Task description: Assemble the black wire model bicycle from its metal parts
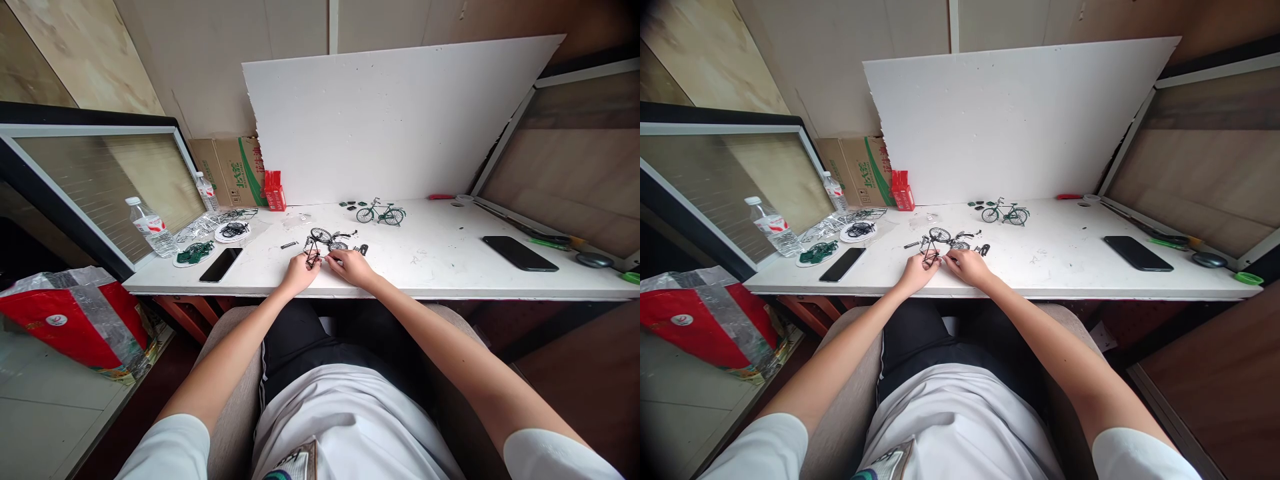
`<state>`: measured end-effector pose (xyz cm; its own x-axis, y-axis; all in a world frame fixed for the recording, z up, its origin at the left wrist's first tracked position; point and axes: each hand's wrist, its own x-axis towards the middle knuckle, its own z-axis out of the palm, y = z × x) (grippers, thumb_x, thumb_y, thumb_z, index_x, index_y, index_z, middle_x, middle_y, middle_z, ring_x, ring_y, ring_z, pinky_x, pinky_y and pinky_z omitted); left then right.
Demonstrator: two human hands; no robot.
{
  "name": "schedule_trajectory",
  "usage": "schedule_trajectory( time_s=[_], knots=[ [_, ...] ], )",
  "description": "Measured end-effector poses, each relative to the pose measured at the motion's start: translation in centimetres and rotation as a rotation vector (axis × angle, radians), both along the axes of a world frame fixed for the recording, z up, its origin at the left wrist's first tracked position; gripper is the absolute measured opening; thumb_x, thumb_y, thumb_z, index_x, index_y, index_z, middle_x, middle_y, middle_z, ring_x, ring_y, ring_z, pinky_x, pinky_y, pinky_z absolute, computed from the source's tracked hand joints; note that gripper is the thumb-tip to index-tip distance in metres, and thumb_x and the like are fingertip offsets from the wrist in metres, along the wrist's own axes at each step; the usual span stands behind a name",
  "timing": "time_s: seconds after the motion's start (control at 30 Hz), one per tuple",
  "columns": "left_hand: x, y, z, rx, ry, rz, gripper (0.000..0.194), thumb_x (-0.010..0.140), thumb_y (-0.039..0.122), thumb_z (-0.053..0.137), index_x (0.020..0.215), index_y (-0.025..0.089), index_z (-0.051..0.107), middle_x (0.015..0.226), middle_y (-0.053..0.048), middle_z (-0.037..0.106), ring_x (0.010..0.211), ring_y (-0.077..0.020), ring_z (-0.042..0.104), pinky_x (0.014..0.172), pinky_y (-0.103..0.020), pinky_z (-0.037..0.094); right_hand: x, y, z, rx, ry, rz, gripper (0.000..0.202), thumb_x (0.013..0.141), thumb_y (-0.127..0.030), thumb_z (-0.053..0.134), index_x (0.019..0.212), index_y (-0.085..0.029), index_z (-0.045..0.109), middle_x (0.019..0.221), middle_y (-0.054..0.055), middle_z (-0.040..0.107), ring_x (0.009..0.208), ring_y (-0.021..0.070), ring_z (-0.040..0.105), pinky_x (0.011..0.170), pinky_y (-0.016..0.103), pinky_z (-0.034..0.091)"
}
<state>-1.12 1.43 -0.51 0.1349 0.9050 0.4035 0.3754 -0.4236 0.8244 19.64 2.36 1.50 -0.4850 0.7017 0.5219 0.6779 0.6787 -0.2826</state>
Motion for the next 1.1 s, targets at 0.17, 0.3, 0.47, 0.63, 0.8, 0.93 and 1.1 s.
schedule_trajectory(
  time_s=[0.17,0.3,0.47,0.63,0.8,0.93,1.1],
  knots=[
    [0.01,0.08,-0.11,0.014,0.015,0.01,0.035,0.091,0.022,0.069,0.125,0.013,0.07,0.113,-0.014,0.08,0.099,-0.0224,0.077,0.092,-0.033,0.06,-0.05,-0.09,0.12,-0.003,0.002,0.011,0.03,0.107,-0.035,0.05,0.093,-0.018,0.07,0.084,0.008,0.073,0.072,0.019,0.062,0.067,0.028,0.037],
    [0.04,0.06,-0.1,0.024,0.03,0.011,0.035,0.092,0.021,0.068,0.126,0.012,0.07,0.111,-0.014,0.08,0.098,-0.0215,0.077,0.091,-0.032,0.06,-0.07,-0.22,0.28,-0.011,0.004,0.012,0.03,0.107,-0.034,0.05,0.091,-0.018,0.07,0.084,0.009,0.072,0.073,0.0194,0.062,0.067,0.028,0.036],
    [0.05,-0.02,-0.02,0.059,0.086,0.022,0.033,0.092,0.02,0.066,0.125,0.013,0.071,0.107,-0.012,0.08,0.096,-0.0212,0.076,0.089,-0.031,0.059,-0.04,-0.21,0.3,-0.01,-0.004,0.015,0.03,0.107,-0.033,0.05,0.091,-0.018,0.07,0.084,0.008,0.072,0.073,0.0193,0.061,0.067,0.028,0.036],
    [0.01,0.03,-0.14,0.071,0.099,0.024,0.033,0.093,0.02,0.066,0.125,0.013,0.071,0.106,-0.012,0.08,0.093,-0.0205,0.076,0.087,-0.03,0.059,-0.01,-0.11,0.16,-0.014,-0.003,0.021,0.031,0.107,-0.034,0.05,0.092,-0.018,0.071,0.086,0.009,0.073,0.075,0.0197,0.062,0.069,0.028,0.037],
    [0.03,0.09,-0.22,0.086,0.132,0.035,0.033,0.092,0.02,0.066,0.124,0.014,0.072,0.105,-0.012,0.08,0.091,-0.02,0.075,0.085,-0.03,0.059,-0.04,-0.02,0.03,-0.017,0.008,0.033,0.031,0.107,-0.034,0.05,0.093,-0.018,0.071,0.088,0.01,0.073,0.077,0.0199,0.062,0.07,0.029,0.038],
    [0.14,0.0,-0.17,0.105,0.172,0.063,0.032,0.092,0.019,0.065,0.123,0.015,0.073,0.113,-0.013,0.079,0.093,-0.0204,0.075,0.086,-0.031,0.06,-0.06,0.03,0.0,-0.021,0.011,0.042,0.03,0.107,-0.034,0.05,0.092,-0.018,0.071,0.089,0.01,0.074,0.078,0.02,0.063,0.07,0.029,0.038],
    [0.17,-0.16,-0.09,0.104,0.193,0.065,0.032,0.093,0.019,0.065,0.123,0.016,0.073,0.114,-0.012,0.079,0.093,-0.0205,0.075,0.088,-0.031,0.06,-0.03,0.07,-0.05,-0.018,0.002,0.038,0.03,0.107,-0.034,0.05,0.093,-0.018,0.071,0.09,0.01,0.074,0.079,0.0201,0.064,0.071,0.029,0.039]
  ],
)
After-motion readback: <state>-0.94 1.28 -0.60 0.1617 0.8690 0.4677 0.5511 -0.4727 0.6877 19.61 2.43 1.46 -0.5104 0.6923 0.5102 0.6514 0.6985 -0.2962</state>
